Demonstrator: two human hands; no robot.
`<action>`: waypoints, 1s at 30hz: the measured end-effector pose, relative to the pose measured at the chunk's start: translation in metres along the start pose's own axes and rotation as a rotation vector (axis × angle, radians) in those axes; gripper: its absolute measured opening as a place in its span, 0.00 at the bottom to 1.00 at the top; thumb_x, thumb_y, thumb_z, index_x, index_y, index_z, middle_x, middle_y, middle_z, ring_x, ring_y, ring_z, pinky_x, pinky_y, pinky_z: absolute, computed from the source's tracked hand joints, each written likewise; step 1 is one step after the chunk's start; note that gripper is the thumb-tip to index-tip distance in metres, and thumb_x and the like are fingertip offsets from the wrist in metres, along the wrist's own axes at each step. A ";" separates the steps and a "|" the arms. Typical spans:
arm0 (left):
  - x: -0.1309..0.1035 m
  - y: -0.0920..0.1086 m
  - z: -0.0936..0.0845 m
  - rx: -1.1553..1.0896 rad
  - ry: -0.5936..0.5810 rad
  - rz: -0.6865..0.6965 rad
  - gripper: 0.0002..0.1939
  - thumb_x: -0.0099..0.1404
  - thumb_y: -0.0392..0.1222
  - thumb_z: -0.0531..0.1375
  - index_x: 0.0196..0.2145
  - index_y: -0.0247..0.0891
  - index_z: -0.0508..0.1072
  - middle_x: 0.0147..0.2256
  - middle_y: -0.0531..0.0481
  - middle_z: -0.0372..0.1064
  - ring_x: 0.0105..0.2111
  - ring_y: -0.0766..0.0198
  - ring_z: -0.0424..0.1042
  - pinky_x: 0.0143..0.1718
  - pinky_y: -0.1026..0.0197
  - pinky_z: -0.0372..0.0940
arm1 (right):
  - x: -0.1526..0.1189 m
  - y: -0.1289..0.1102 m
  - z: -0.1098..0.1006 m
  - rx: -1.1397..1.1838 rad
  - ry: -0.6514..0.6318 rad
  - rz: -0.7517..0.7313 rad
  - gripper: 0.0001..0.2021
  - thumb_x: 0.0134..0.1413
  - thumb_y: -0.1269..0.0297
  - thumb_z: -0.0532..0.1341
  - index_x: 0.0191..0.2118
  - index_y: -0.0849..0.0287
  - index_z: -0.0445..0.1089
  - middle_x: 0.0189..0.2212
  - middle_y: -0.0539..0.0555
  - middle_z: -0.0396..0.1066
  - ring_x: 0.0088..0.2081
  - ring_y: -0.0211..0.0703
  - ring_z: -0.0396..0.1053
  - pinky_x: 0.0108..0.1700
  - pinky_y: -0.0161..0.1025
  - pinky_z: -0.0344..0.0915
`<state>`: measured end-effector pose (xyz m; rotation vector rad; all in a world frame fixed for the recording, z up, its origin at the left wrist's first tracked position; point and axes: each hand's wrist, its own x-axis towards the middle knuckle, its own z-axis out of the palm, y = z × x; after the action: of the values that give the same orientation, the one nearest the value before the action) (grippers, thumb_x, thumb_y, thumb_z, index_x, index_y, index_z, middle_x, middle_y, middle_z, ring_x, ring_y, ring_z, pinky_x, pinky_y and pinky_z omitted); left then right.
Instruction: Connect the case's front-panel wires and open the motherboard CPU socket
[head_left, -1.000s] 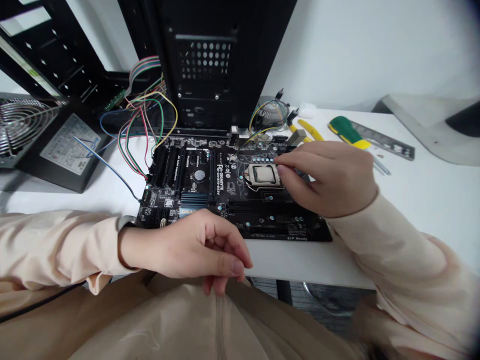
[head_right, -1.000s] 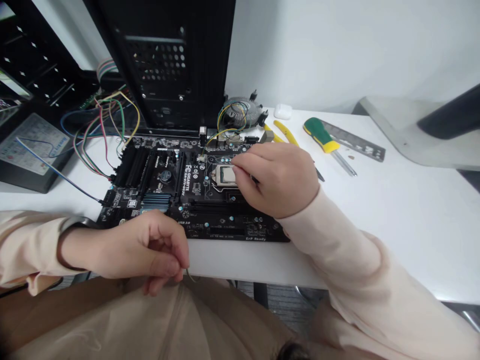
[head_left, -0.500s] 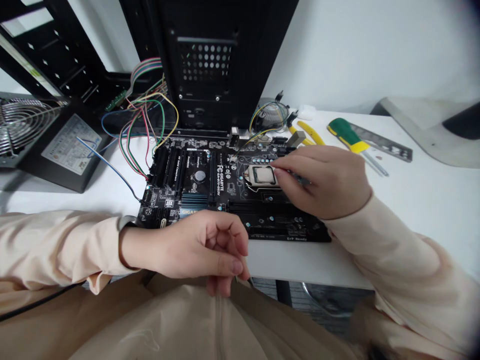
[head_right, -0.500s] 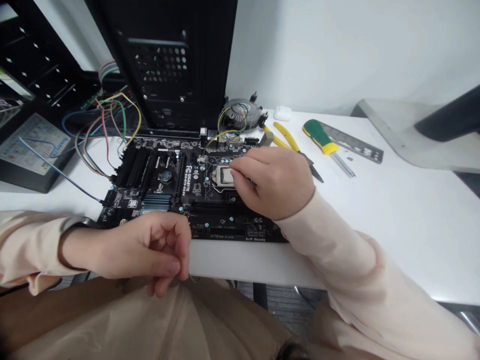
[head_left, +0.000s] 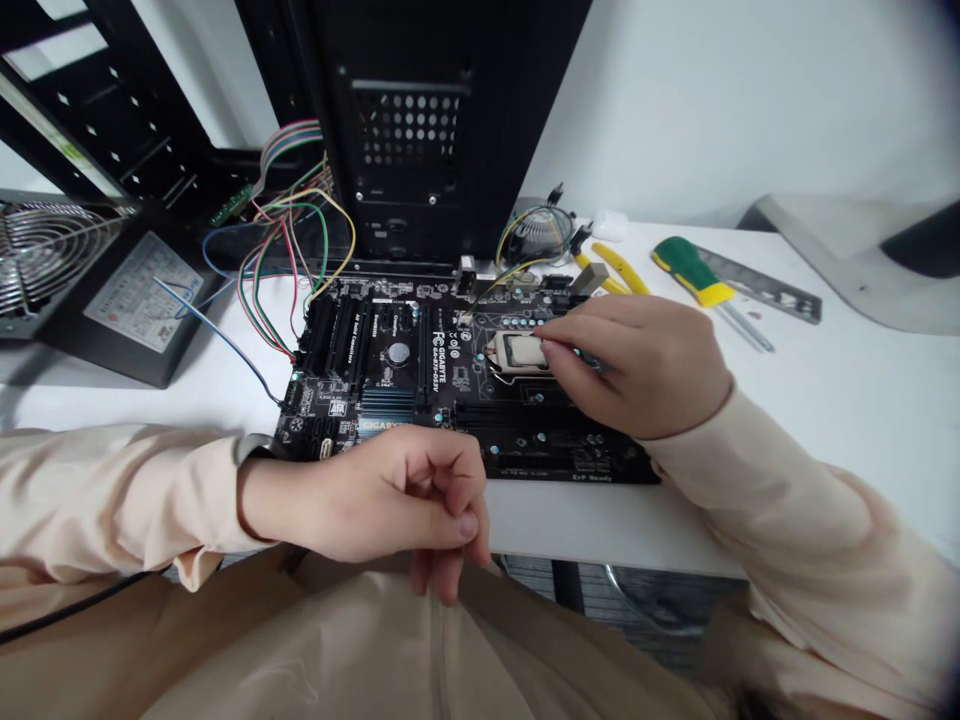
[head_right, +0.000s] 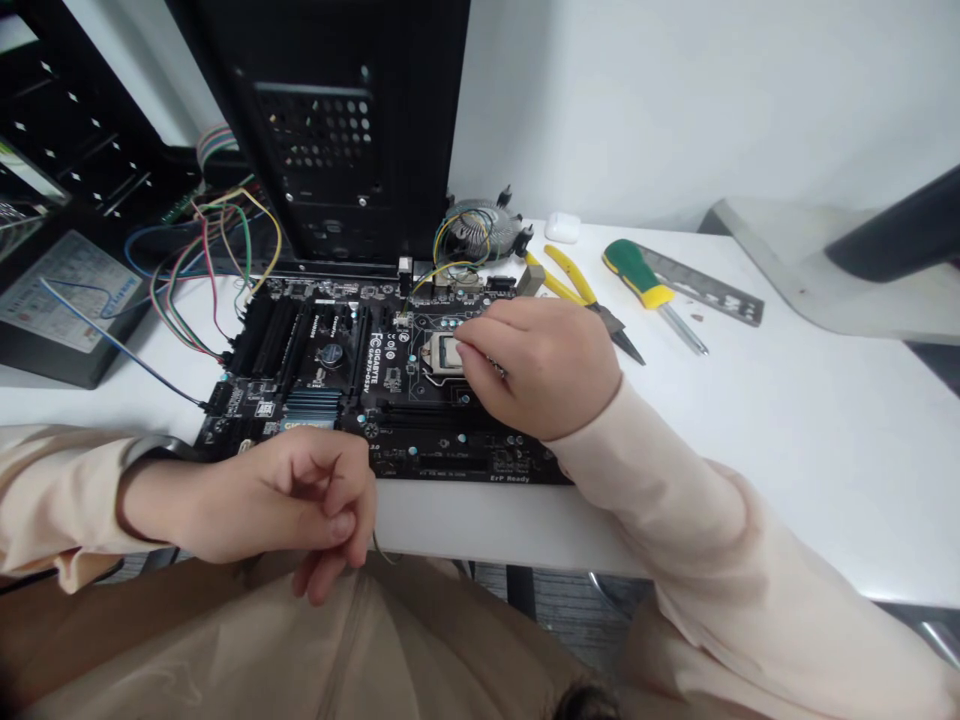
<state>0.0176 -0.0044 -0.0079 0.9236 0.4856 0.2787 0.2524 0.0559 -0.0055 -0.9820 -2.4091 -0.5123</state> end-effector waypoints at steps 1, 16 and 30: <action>0.000 0.000 0.000 0.014 -0.005 0.002 0.20 0.61 0.50 0.63 0.26 0.36 0.57 0.28 0.53 0.68 0.21 0.74 0.70 0.20 0.73 0.64 | 0.000 0.000 0.000 0.006 0.018 -0.010 0.11 0.57 0.66 0.54 0.29 0.58 0.73 0.24 0.51 0.74 0.25 0.39 0.70 0.25 0.36 0.59; -0.001 -0.001 -0.001 0.059 -0.016 0.033 0.22 0.61 0.53 0.61 0.26 0.37 0.55 0.27 0.54 0.67 0.20 0.76 0.68 0.19 0.75 0.61 | -0.002 0.000 0.001 -0.001 -0.030 0.012 0.12 0.57 0.64 0.53 0.29 0.56 0.73 0.25 0.50 0.74 0.26 0.39 0.70 0.26 0.37 0.60; -0.001 -0.001 0.000 0.082 -0.029 0.015 0.18 0.62 0.47 0.62 0.26 0.35 0.58 0.28 0.53 0.67 0.20 0.76 0.68 0.20 0.74 0.61 | -0.002 0.001 0.002 0.025 -0.075 0.025 0.12 0.58 0.64 0.53 0.30 0.56 0.72 0.25 0.51 0.74 0.26 0.40 0.69 0.26 0.37 0.60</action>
<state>0.0172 -0.0050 -0.0082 1.0101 0.4664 0.2605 0.2535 0.0560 -0.0081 -1.0359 -2.4605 -0.4422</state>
